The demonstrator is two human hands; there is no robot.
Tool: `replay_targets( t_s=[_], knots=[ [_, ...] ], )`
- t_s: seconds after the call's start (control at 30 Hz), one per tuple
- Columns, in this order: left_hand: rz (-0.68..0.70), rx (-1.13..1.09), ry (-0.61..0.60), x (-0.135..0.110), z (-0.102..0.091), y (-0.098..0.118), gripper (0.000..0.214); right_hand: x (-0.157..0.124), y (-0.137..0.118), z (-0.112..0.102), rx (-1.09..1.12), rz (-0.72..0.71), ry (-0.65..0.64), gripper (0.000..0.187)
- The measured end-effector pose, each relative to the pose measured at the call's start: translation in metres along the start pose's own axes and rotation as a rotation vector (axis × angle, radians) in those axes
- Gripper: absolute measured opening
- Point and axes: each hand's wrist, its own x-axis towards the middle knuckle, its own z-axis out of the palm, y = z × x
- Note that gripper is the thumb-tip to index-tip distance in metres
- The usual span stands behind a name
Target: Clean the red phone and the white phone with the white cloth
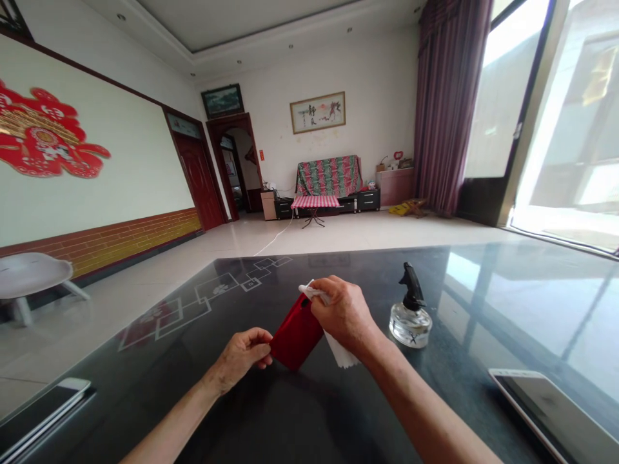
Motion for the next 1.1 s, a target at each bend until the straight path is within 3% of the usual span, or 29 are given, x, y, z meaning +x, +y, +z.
replay_targets(
  t_s=[0.37,0.47,0.67,1.1],
  knots=[
    [0.020,0.128,-0.050,0.001,-0.016,-0.001,0.008,0.023,-0.025,0.026,-0.046,-0.125,-0.047,0.025],
    [0.079,0.123,0.003,0.003,-0.018,0.011,0.010,0.027,-0.026,0.030,-0.061,-0.136,-0.058,0.025],
    [0.326,0.138,0.276,0.016,-0.012,0.047,0.013,0.028,-0.024,0.033,-0.077,-0.135,-0.026,0.023],
    [0.347,-0.002,0.249,0.030,-0.001,0.063,0.020,0.025,-0.031,0.033,0.035,-0.111,-0.050,0.021]
  ],
)
